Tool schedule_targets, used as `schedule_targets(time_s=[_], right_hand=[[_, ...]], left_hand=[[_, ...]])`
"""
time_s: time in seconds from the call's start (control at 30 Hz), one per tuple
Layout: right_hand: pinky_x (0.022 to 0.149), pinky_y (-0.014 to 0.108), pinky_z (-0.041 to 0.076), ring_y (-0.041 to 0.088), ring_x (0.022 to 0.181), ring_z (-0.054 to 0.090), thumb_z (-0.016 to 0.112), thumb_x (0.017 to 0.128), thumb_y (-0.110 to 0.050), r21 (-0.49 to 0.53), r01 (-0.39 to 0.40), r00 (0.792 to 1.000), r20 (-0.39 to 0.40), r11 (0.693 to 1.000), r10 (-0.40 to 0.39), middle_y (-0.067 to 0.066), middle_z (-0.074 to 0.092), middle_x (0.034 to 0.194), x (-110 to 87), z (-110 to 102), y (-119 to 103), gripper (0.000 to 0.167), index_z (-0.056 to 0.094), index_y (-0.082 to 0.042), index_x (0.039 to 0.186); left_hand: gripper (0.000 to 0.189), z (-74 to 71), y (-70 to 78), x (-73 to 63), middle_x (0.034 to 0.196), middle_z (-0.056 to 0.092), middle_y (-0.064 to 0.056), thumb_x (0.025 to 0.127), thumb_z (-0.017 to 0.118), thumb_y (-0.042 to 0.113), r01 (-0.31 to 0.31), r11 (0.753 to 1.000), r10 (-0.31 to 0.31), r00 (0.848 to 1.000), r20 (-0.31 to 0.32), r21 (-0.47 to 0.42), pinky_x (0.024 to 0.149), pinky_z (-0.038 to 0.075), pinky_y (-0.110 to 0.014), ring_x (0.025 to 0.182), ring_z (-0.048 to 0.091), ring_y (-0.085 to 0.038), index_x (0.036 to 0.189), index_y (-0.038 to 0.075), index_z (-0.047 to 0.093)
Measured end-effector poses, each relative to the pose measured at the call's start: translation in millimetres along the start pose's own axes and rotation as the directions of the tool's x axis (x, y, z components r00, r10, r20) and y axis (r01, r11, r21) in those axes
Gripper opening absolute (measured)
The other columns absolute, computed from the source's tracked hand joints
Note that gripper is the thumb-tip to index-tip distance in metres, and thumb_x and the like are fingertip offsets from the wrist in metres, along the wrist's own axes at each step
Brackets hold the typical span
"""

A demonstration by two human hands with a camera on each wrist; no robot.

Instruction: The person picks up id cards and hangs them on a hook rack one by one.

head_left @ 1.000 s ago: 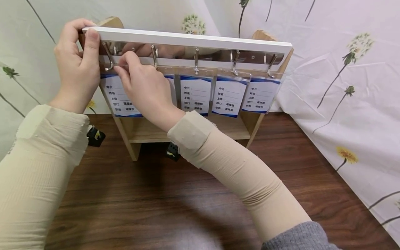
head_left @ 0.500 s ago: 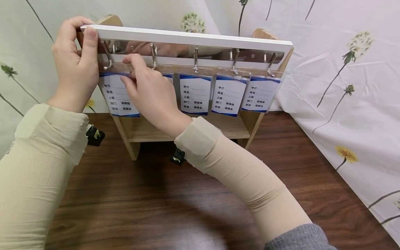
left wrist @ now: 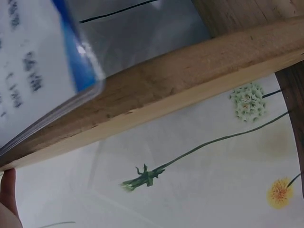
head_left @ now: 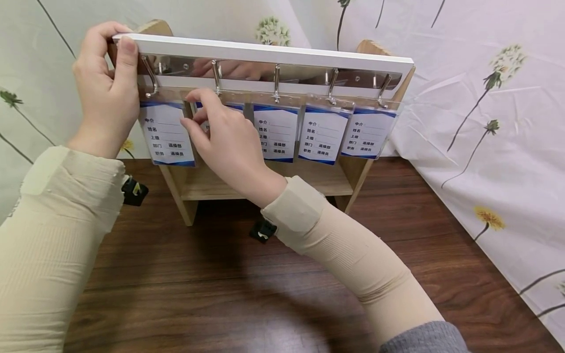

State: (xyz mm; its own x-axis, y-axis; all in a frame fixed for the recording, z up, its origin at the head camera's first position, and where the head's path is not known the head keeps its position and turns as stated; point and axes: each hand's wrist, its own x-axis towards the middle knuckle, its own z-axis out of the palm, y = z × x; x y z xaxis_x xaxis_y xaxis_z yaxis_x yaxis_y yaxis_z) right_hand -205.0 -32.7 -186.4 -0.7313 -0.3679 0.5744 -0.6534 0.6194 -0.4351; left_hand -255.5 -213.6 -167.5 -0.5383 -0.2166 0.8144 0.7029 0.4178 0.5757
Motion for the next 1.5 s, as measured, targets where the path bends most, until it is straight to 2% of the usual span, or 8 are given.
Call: schedule_targets(time_s=[0.17, 0.33, 0.63, 0.9, 1.07, 1.27, 1.37, 1.5], right_hand=[[0.066, 0.017, 0.043, 0.003, 0.078, 0.063, 0.057, 0.101, -0.028, 0.067, 0.003, 1.000, -0.002, 0.998, -0.003, -0.006, 0.071, 0.100, -10.2, 0.1, 2.5, 0.031, 0.054, -0.014, 0.128], [0.064, 0.017, 0.044, 0.004, 0.075, 0.062, 0.058, 0.101, -0.027, 0.139, -0.024, 1.000, 0.016, 0.990, 0.022, -0.003, 0.072, 0.102, -22.0, 0.5, 7.0, 0.030, 0.055, -0.014, 0.127], [0.064, 0.017, 0.046, 0.008, 0.074, 0.065, 0.062, 0.098, -0.026, 0.210, -0.048, 0.999, -0.009, 0.977, 0.051, 0.000, 0.072, 0.101, -40.3, 0.7, 20.2, 0.030, 0.057, -0.012, 0.125], [0.063, 0.018, 0.049, 0.012, 0.073, 0.069, 0.065, 0.097, -0.020, 0.330, -0.038, 0.996, -0.060, 0.943, 0.061, 0.006, 0.074, 0.096, -58.2, 0.1, 32.9, 0.027, 0.059, -0.007, 0.120], [0.061, 0.021, 0.048, 0.014, 0.072, 0.068, 0.066, 0.095, -0.016, 0.406, -0.070, 0.993, -0.060, 0.911, 0.103, 0.008, 0.074, 0.092, -68.8, -3.5, 42.1, 0.026, 0.059, -0.004, 0.117], [0.063, 0.024, 0.048, 0.020, 0.075, 0.068, 0.067, 0.095, -0.018, 0.426, -0.128, 0.985, -0.051, 0.896, 0.165, 0.008, 0.073, 0.091, -79.1, -8.0, 53.9, 0.026, 0.060, -0.005, 0.116], [0.066, 0.026, 0.050, 0.021, 0.075, 0.068, 0.067, 0.095, -0.018, 0.422, -0.152, 0.981, -0.044, 0.894, 0.188, 0.008, 0.073, 0.093, -84.7, -11.1, 60.2, 0.026, 0.060, -0.005, 0.117], [0.070, 0.030, 0.053, 0.019, 0.076, 0.066, 0.067, 0.095, -0.019, 0.417, -0.175, 0.978, -0.035, 0.892, 0.208, 0.008, 0.073, 0.096, -92.5, -16.2, 67.9, 0.028, 0.061, -0.005, 0.118]], left_hand=[[0.017, -0.2, -0.1, -0.2, 0.088, 0.051, 0.017, 0.102, 0.050, 0.015, -0.002, 1.000, 0.002, 1.000, -0.006, -0.004, 0.067, 0.039, -0.014, 0.079, 0.048, 0.001, 0.110, 0.022, 0.064], [0.017, -0.2, -0.4, -0.2, 0.089, 0.051, 0.017, 0.102, 0.050, 0.016, 0.012, 1.000, -0.012, 1.000, -0.008, -0.011, 0.067, 0.039, -0.015, 0.080, 0.048, 0.001, 0.110, 0.021, 0.064], [0.016, 0.3, -0.5, -0.3, 0.089, 0.052, 0.016, 0.102, 0.051, 0.017, 0.029, 0.999, -0.029, 0.999, -0.018, -0.023, 0.067, 0.039, -0.015, 0.080, 0.048, 0.002, 0.109, 0.022, 0.065], [0.017, 1.3, -1.5, 0.2, 0.087, 0.050, 0.017, 0.102, 0.050, 0.017, 0.026, 1.000, -0.026, 1.000, -0.011, 0.000, 0.067, 0.037, -0.016, 0.079, 0.046, 0.002, 0.111, 0.020, 0.064], [0.016, 2.7, -4.2, -0.7, 0.088, 0.049, 0.019, 0.103, 0.050, 0.019, 0.002, 0.999, -0.001, 1.000, -0.016, 0.033, 0.066, 0.037, -0.017, 0.080, 0.046, 0.001, 0.109, 0.026, 0.062], [0.017, 3.9, -4.9, -0.1, 0.093, 0.052, 0.018, 0.103, 0.049, 0.018, -0.006, 1.000, 0.006, 1.000, -0.003, 0.011, 0.072, 0.038, -0.016, 0.086, 0.049, 0.001, 0.111, 0.022, 0.062], [0.016, 5.2, -2.5, -0.8, 0.095, 0.052, 0.017, 0.103, 0.048, 0.019, 0.024, 1.000, -0.023, 1.000, 0.008, -0.001, 0.075, 0.039, -0.017, 0.087, 0.050, 0.000, 0.112, 0.022, 0.061], [0.020, 3.9, 6.1, -3.5, 0.100, 0.051, 0.017, 0.103, 0.046, 0.020, 0.113, 0.993, -0.114, 0.993, 0.015, 0.044, 0.078, 0.037, -0.019, 0.093, 0.048, 0.000, 0.116, 0.021, 0.061]])
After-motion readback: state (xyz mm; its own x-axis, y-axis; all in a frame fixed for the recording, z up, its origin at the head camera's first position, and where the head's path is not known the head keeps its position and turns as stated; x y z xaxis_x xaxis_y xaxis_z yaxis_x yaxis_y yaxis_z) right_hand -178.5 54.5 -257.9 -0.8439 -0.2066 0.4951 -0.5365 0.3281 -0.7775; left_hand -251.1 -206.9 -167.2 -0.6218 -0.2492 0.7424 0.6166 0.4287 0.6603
